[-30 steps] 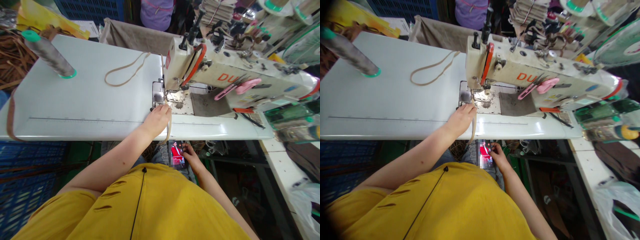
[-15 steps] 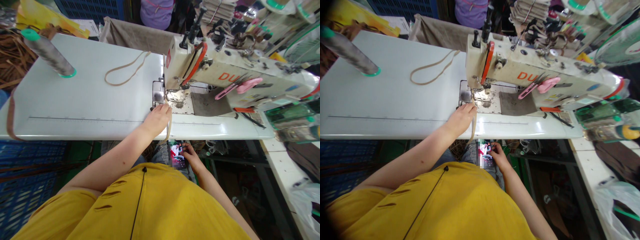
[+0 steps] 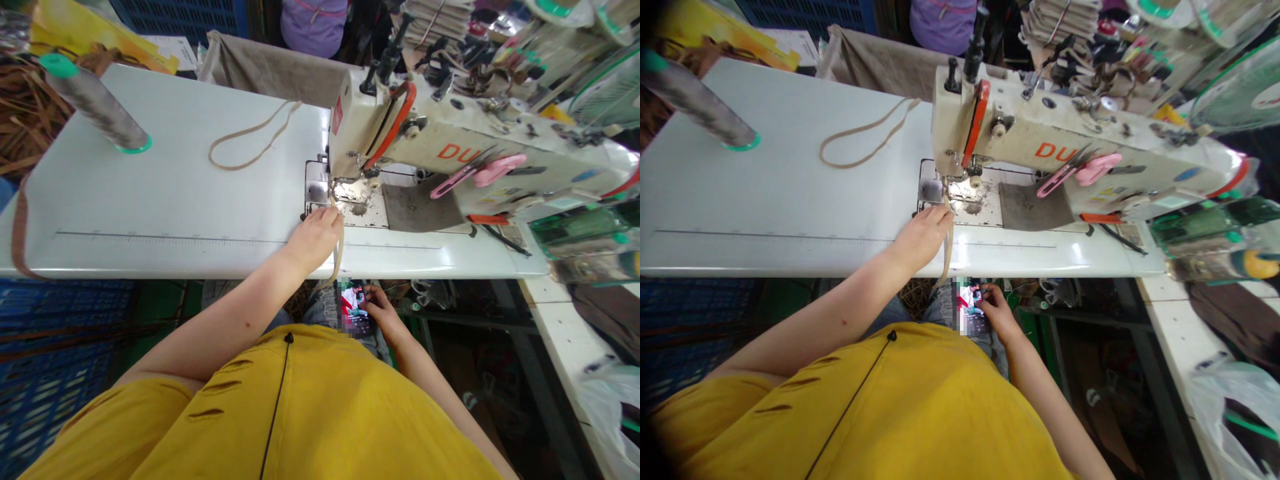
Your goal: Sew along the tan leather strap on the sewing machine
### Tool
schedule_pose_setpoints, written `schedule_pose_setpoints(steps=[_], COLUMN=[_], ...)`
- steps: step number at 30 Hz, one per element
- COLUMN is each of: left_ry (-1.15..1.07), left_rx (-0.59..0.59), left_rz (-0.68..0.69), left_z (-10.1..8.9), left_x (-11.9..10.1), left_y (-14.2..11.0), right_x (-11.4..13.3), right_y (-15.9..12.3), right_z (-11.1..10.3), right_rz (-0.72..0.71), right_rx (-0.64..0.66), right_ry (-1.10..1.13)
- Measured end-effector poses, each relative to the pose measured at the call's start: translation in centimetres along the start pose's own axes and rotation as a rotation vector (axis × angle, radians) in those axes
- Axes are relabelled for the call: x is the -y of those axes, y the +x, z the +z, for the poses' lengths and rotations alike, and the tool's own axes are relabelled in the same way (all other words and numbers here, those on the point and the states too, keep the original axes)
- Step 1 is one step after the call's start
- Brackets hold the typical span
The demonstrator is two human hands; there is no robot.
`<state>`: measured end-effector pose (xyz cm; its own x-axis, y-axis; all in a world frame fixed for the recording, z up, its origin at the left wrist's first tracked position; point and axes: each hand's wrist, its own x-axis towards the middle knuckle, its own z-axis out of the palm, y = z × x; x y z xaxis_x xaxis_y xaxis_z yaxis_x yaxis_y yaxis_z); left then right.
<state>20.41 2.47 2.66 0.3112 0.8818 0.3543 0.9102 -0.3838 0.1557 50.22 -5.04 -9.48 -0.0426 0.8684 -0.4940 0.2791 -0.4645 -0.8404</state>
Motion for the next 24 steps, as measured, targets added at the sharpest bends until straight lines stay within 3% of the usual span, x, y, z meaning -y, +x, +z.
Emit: schedule_pose_setpoints(steps=[24], left_ry=[0.001], left_rx=[0.006], left_rz=[-0.015], left_z=[0.09], left_x=[0.01], left_y=[0.07], right_x=[0.11], right_y=[0.18], right_z=[-0.12], right_rz=[0.011], right_rx=[0.014], right_ry=[-0.024])
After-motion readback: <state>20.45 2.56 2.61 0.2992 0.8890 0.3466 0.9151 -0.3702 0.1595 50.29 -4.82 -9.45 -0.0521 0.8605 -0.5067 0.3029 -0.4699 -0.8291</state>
